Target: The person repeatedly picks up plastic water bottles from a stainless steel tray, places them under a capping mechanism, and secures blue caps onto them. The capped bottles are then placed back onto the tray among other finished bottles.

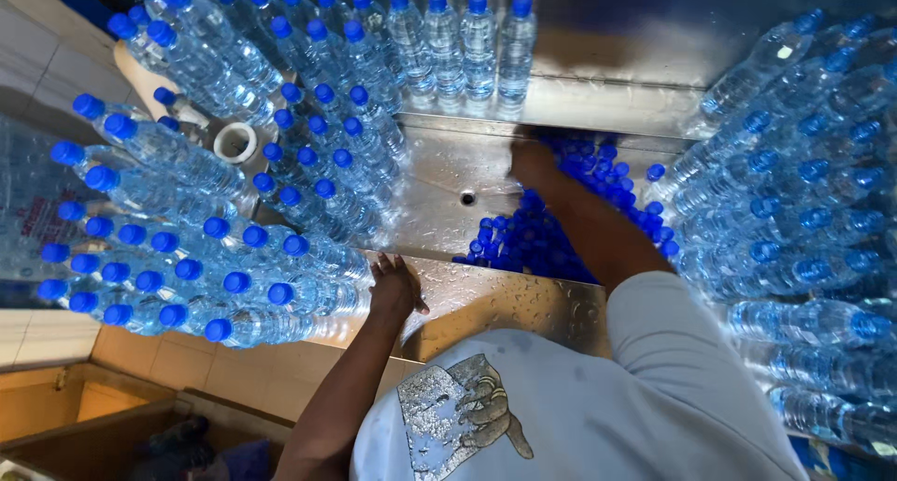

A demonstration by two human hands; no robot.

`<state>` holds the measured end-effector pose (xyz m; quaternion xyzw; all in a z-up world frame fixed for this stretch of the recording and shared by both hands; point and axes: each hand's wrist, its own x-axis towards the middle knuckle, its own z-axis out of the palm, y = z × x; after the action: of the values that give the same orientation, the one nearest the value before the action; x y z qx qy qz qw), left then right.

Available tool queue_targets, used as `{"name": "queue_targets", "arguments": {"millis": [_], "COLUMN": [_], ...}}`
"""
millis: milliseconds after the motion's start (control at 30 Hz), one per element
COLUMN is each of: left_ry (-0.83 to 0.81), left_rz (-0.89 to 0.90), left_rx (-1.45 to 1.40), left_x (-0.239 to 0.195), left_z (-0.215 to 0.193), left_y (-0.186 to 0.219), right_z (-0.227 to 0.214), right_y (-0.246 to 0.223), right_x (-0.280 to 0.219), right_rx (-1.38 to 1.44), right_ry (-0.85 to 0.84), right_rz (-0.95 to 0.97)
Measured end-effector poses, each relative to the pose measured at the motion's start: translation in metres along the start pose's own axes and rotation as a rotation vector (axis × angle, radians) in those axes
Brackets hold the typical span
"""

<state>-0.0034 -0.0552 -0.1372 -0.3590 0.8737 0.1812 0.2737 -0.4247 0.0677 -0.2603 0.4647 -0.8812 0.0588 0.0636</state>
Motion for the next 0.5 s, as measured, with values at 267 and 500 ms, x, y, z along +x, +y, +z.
{"name": "queue_targets", "arguments": {"millis": [267, 500], "left_ry": [0.032, 0.022], "left_rz": [0.182, 0.005], "left_rx": [0.352, 0.319], "left_x": [-0.001, 0.005], "left_z": [-0.010, -0.027], "left_y": [0.005, 0.000], "right_z": [-0.124, -0.346], "right_y": [-0.025, 0.012], "right_x": [-0.124, -0.395], "right_rx": [0.732, 0.277], "right_ry": [0.118, 0.299], "right_rz": [0.389, 1.042]}}
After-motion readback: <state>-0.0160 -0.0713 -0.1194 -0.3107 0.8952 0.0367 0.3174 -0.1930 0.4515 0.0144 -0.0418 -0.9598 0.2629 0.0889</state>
